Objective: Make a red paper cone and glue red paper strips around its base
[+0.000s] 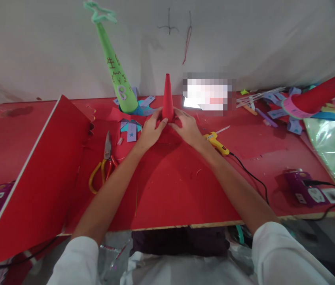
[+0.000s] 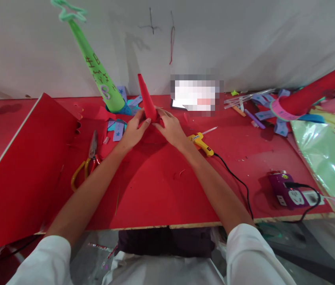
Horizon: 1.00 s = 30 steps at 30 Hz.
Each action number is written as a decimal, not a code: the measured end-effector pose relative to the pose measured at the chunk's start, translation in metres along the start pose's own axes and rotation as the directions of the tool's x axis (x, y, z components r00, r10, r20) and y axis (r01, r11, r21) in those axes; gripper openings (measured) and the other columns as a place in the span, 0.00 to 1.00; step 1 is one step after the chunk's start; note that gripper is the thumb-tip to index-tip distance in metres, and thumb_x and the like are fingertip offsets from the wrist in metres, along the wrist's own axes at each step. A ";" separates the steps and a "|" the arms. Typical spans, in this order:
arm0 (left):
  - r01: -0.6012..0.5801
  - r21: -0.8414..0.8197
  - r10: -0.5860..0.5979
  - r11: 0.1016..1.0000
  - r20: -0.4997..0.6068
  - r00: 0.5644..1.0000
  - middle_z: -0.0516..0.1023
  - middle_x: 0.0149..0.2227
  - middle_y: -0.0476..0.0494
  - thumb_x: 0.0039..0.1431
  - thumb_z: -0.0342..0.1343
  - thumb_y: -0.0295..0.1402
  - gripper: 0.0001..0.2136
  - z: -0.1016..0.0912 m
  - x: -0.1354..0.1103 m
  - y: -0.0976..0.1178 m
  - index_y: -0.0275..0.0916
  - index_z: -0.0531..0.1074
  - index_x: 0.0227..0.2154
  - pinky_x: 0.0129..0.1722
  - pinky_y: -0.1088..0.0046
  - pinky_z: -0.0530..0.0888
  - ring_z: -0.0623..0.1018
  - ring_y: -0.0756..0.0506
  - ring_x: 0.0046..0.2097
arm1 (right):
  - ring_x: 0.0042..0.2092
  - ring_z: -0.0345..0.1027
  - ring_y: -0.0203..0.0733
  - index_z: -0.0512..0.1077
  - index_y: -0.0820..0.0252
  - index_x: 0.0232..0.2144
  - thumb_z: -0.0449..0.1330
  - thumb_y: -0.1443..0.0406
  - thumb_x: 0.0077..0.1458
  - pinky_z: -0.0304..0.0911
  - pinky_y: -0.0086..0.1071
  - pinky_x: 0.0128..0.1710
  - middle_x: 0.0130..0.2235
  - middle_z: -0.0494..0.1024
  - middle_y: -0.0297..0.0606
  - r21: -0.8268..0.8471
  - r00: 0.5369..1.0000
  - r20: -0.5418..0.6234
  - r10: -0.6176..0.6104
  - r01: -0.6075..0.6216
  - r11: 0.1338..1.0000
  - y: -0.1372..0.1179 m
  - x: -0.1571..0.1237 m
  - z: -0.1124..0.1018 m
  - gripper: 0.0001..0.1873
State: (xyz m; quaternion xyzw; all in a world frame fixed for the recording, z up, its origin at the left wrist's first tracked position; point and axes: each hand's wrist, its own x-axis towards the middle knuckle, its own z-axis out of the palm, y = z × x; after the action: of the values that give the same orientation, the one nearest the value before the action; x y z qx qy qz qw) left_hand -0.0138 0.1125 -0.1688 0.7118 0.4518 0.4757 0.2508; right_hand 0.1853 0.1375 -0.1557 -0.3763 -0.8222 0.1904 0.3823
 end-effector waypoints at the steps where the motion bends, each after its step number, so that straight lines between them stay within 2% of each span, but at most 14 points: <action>1: 0.002 0.001 -0.002 1.000 0.001 1.000 0.79 0.63 0.37 0.74 0.52 0.51 0.24 0.000 0.000 -0.001 0.45 0.70 0.65 0.68 0.53 0.72 0.80 0.39 0.63 | 0.62 0.76 0.57 0.70 0.53 0.67 0.60 0.58 0.69 0.72 0.55 0.65 0.64 0.79 0.47 -0.004 1.000 0.002 -0.001 0.001 1.000 0.000 0.000 0.000 0.27; 9: -0.006 -0.010 0.006 1.000 0.030 1.000 0.78 0.64 0.36 0.74 0.53 0.48 0.23 -0.002 0.001 -0.002 0.45 0.70 0.65 0.69 0.52 0.71 0.79 0.38 0.65 | 0.63 0.75 0.59 0.69 0.51 0.68 0.58 0.54 0.70 0.71 0.57 0.65 0.65 0.78 0.47 -0.011 1.000 0.009 0.007 -0.007 1.000 0.003 -0.001 0.001 0.28; 15: 0.015 -0.082 -0.012 0.997 0.034 0.999 0.78 0.65 0.34 0.73 0.55 0.48 0.28 0.000 0.001 -0.009 0.45 0.62 0.71 0.70 0.51 0.71 0.79 0.39 0.65 | 0.62 0.76 0.59 0.70 0.53 0.68 0.58 0.52 0.70 0.72 0.57 0.63 0.62 0.81 0.47 -0.052 1.000 0.019 0.023 -0.022 0.998 0.005 -0.002 0.002 0.28; 18: 0.016 -0.099 -0.012 0.995 0.045 0.999 0.75 0.67 0.33 0.73 0.56 0.50 0.30 -0.001 0.002 -0.013 0.44 0.61 0.71 0.71 0.50 0.69 0.76 0.39 0.68 | 0.62 0.75 0.59 0.67 0.52 0.70 0.60 0.53 0.70 0.72 0.57 0.63 0.64 0.79 0.47 -0.036 1.000 0.018 0.026 -0.025 0.999 0.003 -0.002 0.000 0.30; 23: -0.008 -0.037 0.011 0.999 0.080 0.997 0.77 0.66 0.36 0.70 0.60 0.48 0.28 -0.005 0.002 -0.013 0.46 0.66 0.68 0.70 0.50 0.72 0.78 0.37 0.66 | 0.63 0.75 0.57 0.63 0.46 0.73 0.61 0.54 0.69 0.70 0.59 0.65 0.67 0.76 0.44 -0.002 1.000 0.009 0.020 -0.020 1.000 0.005 -0.001 -0.001 0.33; 30: -0.011 0.093 0.005 0.996 0.063 0.998 0.80 0.63 0.36 0.70 0.60 0.45 0.21 -0.008 0.003 -0.012 0.45 0.75 0.62 0.66 0.50 0.75 0.81 0.36 0.62 | 0.63 0.74 0.61 0.67 0.49 0.70 0.62 0.50 0.68 0.71 0.60 0.64 0.65 0.78 0.49 -0.035 0.999 0.027 0.033 -0.033 0.999 0.012 0.001 -0.001 0.32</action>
State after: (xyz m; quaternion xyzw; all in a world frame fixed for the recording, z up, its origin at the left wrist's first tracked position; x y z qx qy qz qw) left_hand -0.0257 0.1200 -0.1735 0.7392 0.4625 0.4324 0.2296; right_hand 0.1911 0.1454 -0.1618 -0.3937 -0.8244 0.1876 0.3609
